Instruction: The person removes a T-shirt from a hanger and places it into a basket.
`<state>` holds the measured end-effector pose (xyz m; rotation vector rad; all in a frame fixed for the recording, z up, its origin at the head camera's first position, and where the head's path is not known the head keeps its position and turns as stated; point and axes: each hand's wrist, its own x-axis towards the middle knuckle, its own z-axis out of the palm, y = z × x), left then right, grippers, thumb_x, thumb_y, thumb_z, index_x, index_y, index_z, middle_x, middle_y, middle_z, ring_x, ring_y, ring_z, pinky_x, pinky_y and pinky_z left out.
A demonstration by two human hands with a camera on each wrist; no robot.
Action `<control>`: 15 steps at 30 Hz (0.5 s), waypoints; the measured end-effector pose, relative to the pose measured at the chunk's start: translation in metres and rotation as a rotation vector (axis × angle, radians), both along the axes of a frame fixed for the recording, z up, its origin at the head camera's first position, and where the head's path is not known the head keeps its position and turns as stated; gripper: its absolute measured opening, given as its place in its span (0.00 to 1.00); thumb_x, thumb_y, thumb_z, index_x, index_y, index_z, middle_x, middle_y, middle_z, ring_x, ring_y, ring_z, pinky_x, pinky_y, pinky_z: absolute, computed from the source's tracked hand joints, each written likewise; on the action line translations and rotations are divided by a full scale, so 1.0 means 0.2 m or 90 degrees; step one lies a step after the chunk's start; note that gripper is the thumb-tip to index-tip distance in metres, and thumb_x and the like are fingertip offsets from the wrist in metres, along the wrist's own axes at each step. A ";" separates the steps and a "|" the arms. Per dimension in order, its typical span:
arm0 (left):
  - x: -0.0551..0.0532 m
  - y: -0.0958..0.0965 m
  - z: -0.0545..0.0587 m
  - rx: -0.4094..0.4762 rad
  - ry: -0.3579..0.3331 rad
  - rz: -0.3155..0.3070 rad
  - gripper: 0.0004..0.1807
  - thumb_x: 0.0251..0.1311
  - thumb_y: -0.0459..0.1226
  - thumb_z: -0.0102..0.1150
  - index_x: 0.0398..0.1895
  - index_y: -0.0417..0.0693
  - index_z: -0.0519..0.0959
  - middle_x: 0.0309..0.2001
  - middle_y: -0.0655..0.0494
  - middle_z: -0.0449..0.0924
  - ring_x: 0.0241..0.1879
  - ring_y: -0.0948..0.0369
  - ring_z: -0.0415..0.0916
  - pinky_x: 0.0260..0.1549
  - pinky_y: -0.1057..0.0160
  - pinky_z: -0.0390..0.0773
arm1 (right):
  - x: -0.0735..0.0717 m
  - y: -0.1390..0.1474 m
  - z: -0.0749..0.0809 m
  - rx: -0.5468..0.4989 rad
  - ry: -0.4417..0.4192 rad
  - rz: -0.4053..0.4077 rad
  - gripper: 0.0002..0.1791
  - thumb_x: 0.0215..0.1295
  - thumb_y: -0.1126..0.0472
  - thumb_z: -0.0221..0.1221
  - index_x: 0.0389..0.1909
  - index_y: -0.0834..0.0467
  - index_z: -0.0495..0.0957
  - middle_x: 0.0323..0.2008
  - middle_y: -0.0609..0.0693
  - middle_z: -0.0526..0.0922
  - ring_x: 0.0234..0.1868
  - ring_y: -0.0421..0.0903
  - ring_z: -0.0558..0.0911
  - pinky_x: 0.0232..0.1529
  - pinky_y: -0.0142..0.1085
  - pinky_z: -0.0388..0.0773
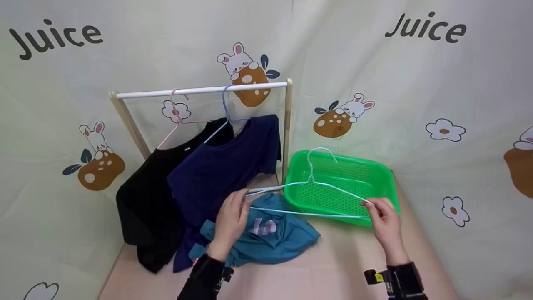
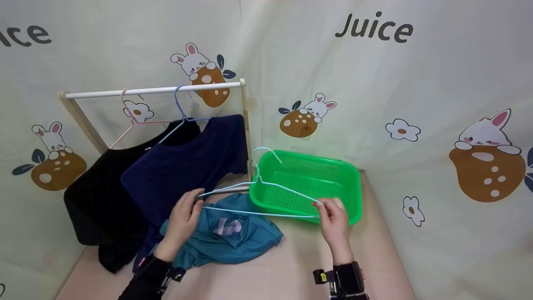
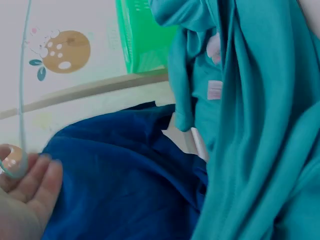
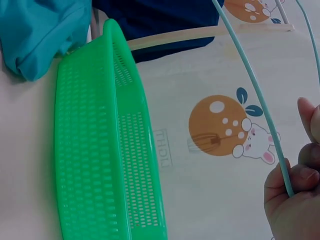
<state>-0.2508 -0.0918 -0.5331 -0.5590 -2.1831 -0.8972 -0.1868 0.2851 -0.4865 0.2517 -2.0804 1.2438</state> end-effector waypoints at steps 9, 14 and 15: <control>0.00 -0.09 0.01 0.051 0.101 0.008 0.09 0.68 0.36 0.57 0.29 0.43 0.74 0.24 0.54 0.70 0.24 0.55 0.68 0.28 0.57 0.70 | -0.02 -0.07 0.02 -0.006 -0.046 0.051 0.11 0.64 0.81 0.55 0.46 0.75 0.79 0.37 0.66 0.77 0.39 0.40 0.74 0.39 0.21 0.68; 0.00 -0.21 0.05 0.086 0.115 0.058 0.09 0.69 0.35 0.56 0.30 0.40 0.75 0.24 0.52 0.71 0.25 0.52 0.69 0.31 0.56 0.69 | -0.05 -0.07 -0.03 -0.004 -0.091 0.063 0.25 0.66 0.79 0.54 0.64 0.77 0.64 0.59 0.73 0.70 0.58 0.59 0.70 0.53 0.20 0.63; 0.00 -0.24 0.06 0.090 0.118 0.073 0.09 0.69 0.35 0.56 0.31 0.39 0.75 0.24 0.52 0.71 0.25 0.52 0.69 0.32 0.55 0.69 | -0.06 -0.06 -0.05 -0.004 -0.098 0.062 0.27 0.67 0.78 0.54 0.67 0.76 0.62 0.63 0.72 0.67 0.61 0.61 0.67 0.55 0.20 0.62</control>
